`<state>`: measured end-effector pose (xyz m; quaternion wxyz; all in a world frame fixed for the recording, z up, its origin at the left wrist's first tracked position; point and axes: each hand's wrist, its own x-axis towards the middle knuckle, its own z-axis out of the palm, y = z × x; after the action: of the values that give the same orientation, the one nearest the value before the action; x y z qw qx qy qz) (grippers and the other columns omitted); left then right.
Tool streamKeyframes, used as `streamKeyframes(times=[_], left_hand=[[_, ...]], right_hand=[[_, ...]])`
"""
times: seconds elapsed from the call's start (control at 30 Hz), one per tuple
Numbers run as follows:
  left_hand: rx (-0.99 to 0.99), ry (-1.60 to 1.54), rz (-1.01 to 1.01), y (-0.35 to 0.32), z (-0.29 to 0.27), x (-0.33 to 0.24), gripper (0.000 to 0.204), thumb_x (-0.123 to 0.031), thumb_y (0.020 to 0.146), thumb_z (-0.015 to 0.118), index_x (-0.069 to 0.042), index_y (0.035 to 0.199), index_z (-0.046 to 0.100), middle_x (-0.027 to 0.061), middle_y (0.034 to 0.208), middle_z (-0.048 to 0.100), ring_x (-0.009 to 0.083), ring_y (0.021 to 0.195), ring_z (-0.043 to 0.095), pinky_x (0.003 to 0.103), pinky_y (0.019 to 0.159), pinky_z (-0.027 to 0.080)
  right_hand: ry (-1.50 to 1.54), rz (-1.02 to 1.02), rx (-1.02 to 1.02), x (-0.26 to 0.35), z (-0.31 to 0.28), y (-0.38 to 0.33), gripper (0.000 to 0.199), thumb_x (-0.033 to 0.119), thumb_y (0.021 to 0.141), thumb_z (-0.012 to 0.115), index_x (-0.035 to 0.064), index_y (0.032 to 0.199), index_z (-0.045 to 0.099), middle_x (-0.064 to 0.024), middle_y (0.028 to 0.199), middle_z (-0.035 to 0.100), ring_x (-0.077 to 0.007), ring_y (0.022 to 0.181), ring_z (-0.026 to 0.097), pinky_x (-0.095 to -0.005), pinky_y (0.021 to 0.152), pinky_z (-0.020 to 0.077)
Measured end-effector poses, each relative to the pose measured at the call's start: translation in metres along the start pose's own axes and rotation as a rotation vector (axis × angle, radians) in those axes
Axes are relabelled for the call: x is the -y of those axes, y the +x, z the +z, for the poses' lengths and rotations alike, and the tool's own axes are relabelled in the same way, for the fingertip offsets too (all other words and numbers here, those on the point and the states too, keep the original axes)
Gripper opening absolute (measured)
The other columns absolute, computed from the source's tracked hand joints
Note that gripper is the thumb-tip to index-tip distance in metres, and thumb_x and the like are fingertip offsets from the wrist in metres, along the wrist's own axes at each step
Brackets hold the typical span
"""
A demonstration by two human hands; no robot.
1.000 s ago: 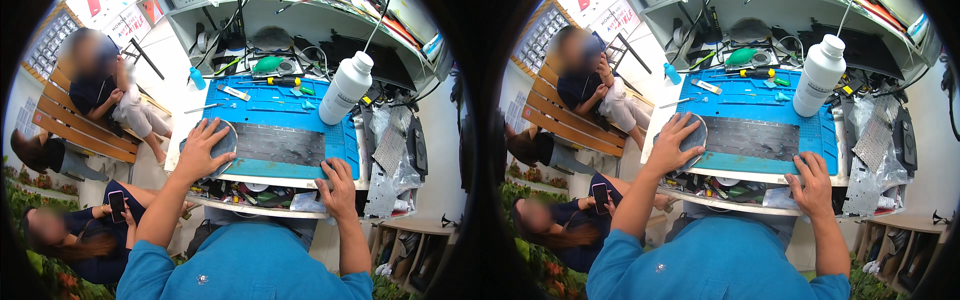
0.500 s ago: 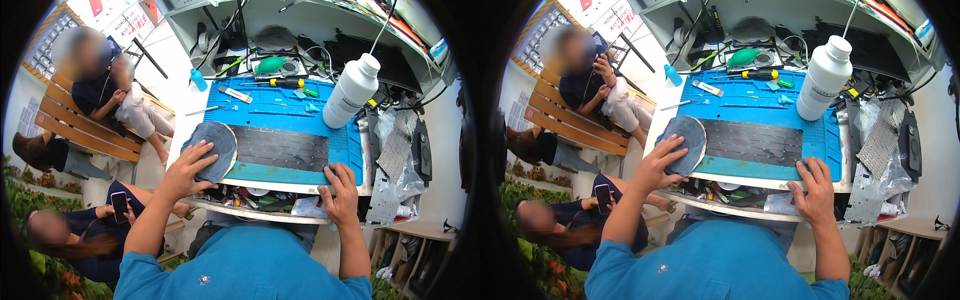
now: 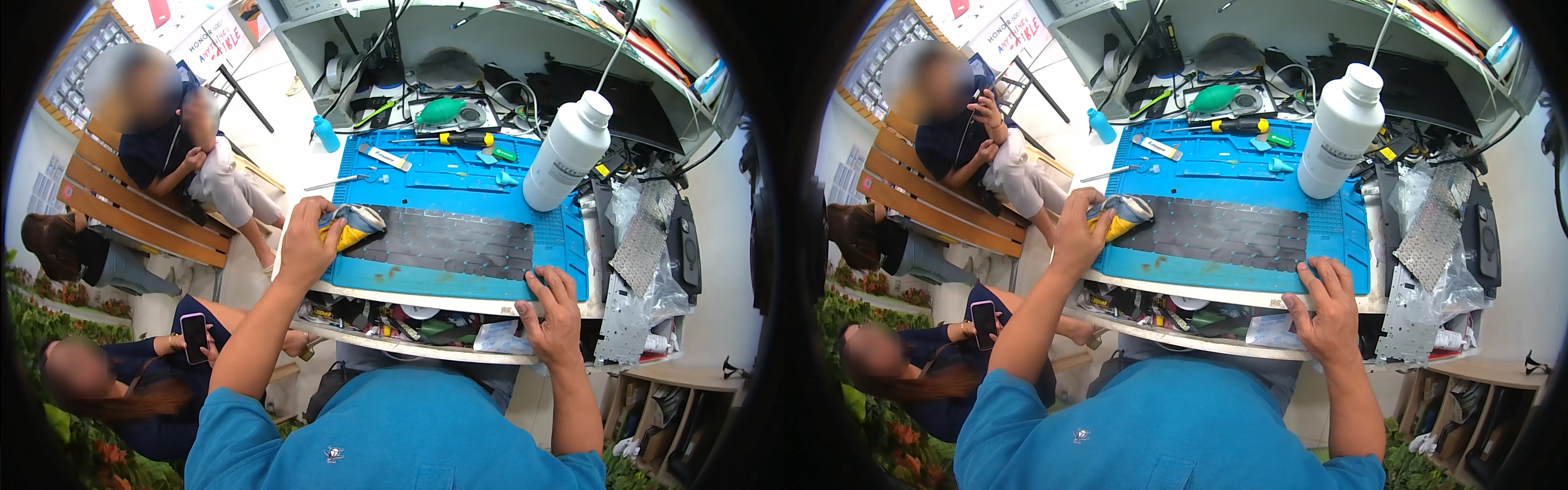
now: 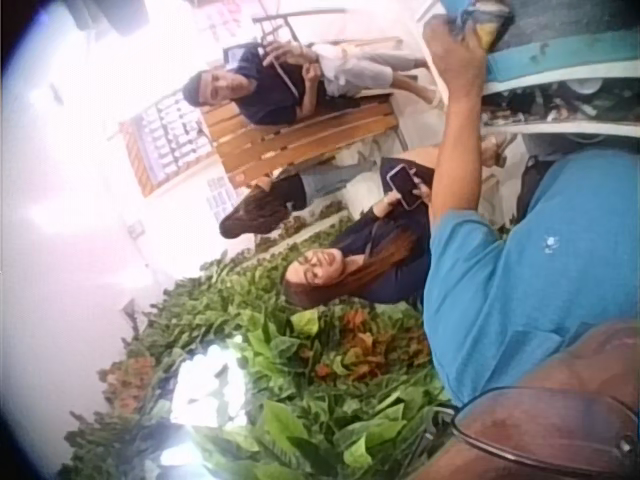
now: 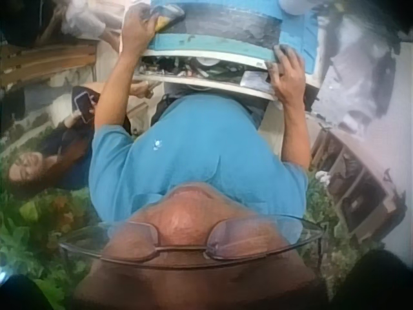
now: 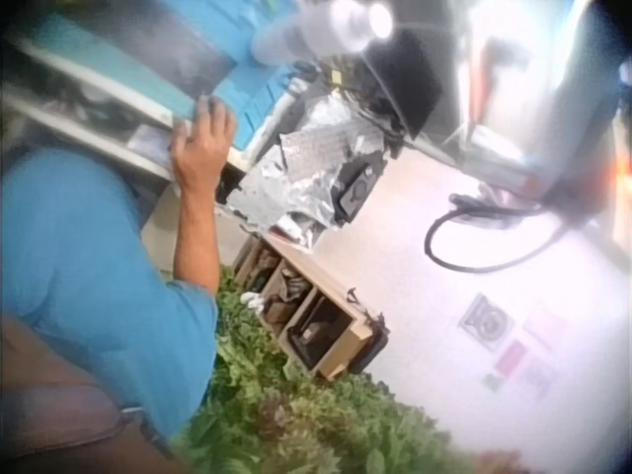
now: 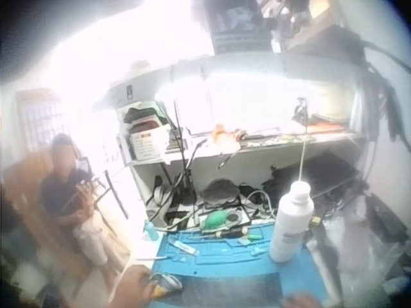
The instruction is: The person cleans a black perforated electronic component on a blue workbench mat using a yellow cloth and a liquid solution from a small blue bottle. They repeatedly wipe the component, flip it over to clean the other side, and reapply the solution as needed.
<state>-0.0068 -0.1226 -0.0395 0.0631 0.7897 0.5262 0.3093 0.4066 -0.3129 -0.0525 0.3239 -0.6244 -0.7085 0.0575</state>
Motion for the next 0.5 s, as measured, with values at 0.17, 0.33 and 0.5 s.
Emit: streamKeyframes(times=[0.17, 0.33, 0.5], left_hand=[[0.246, -0.095, 0.149, -0.003, -0.013, 0.004, 0.024, -0.021, 0.103, 0.080, -0.007, 0.123, 0.079, 0.0151, 0.150, 0.070, 0.0362, 0.140, 0.063, 0.042, 0.116, 0.051], [0.402, -0.138, -0.143, 0.007, -0.030, -0.008, 0.046, -0.039, 0.093, 0.091, -0.007, 0.124, 0.080, 0.0206, 0.141, 0.074, 0.0372, 0.121, 0.072, 0.043, 0.105, 0.056], [0.507, -0.160, -0.086, 0.016, -0.047, 0.018, 0.050, -0.034, 0.100, 0.084, -0.002, 0.135, 0.069, 0.0215, 0.108, 0.081, 0.0320, 0.097, 0.079, 0.041, 0.086, 0.060]], right_hand=[[-0.019, -0.004, -0.011, -0.001, 0.002, -0.001, 0.050, 0.033, 0.098, 0.083, -0.0061, 0.130, 0.077, -0.0216, 0.140, 0.070, -0.0431, 0.135, 0.060, -0.0510, 0.114, 0.0505], [-0.012, -0.007, -0.019, 0.000, -0.004, 0.000, 0.048, 0.029, 0.095, 0.085, -0.0064, 0.127, 0.078, -0.0210, 0.137, 0.071, -0.0421, 0.131, 0.062, -0.0505, 0.112, 0.0516], [-0.009, -0.029, -0.040, -0.002, 0.000, -0.001, 0.048, 0.029, 0.092, 0.088, -0.0060, 0.124, 0.078, -0.0203, 0.132, 0.072, -0.0403, 0.129, 0.063, -0.0490, 0.110, 0.0527]])
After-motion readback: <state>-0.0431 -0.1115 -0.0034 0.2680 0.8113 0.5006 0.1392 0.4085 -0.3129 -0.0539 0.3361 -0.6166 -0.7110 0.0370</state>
